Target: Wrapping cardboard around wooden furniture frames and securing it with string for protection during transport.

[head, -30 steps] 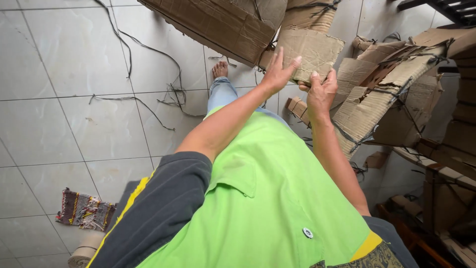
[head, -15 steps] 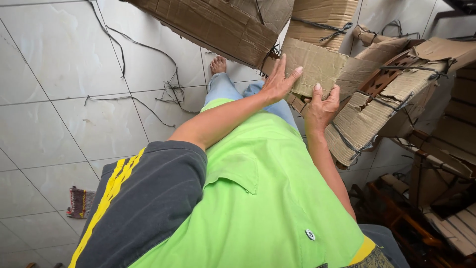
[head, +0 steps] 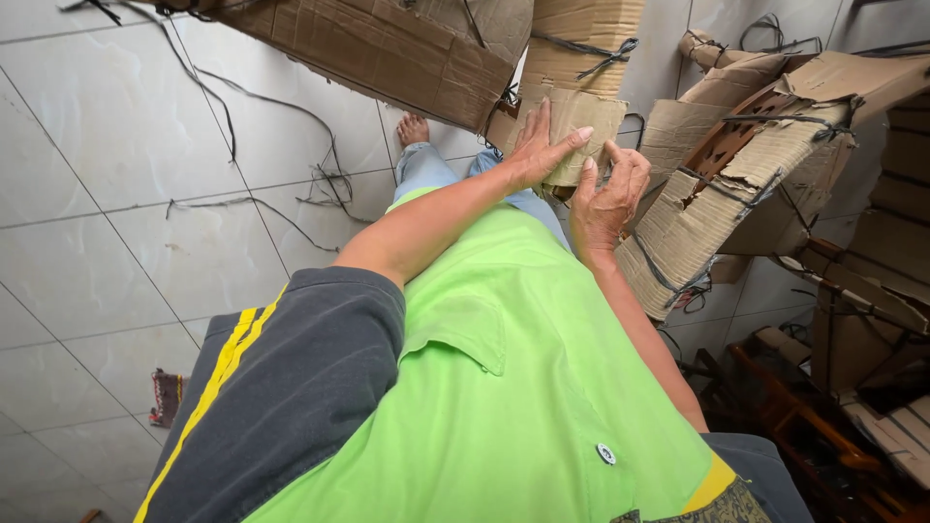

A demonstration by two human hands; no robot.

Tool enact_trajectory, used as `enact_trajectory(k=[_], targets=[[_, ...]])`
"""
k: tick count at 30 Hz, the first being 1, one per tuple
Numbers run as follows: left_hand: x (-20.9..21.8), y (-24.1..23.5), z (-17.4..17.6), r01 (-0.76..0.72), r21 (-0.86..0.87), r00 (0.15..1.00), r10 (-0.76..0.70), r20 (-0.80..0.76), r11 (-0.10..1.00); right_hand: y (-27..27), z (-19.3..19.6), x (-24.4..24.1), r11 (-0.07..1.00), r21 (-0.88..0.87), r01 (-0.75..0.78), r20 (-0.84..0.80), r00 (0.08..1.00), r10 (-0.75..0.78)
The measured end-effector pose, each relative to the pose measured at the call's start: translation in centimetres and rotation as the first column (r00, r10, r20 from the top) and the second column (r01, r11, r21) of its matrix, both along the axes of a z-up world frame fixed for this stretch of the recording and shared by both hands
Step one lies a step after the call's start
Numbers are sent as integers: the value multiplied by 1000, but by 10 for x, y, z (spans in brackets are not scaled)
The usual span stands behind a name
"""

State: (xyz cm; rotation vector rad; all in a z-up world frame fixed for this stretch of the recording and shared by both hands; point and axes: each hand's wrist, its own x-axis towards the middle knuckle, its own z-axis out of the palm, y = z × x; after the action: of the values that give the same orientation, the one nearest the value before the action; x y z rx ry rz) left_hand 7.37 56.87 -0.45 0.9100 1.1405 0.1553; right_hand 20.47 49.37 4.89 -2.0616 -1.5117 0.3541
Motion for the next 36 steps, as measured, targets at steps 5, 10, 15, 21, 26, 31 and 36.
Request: enact_trajectory(k=[5,10,15,21,26,31,36], targets=[[20,0,-14,29,-93,998,-35,-54,995,4,3,0,974,-134,-182,104,975,196],[27,-5,-47,-30,-118,1000,30,-2,993,9,-7,3,928,-345,-143,209,952,224],[39,-18,-93,-106,-92,993,110,45,990,24,-15,-1,815,-579,-18,270,939,213],[47,-26,-132,-125,-10,991,126,54,992,31,-27,-6,756,-654,-5,40,998,40],[36,-22,-118,-93,64,993,88,72,994,27,-46,-3,814,-580,30,68,998,12],[37,-26,-77,-196,145,922,233,-310,970,26,-40,-13,850,-521,74,84,996,-36],[30,-36,-100,-222,213,939,267,-215,952,23,-31,-17,887,-461,38,-22,998,-55]])
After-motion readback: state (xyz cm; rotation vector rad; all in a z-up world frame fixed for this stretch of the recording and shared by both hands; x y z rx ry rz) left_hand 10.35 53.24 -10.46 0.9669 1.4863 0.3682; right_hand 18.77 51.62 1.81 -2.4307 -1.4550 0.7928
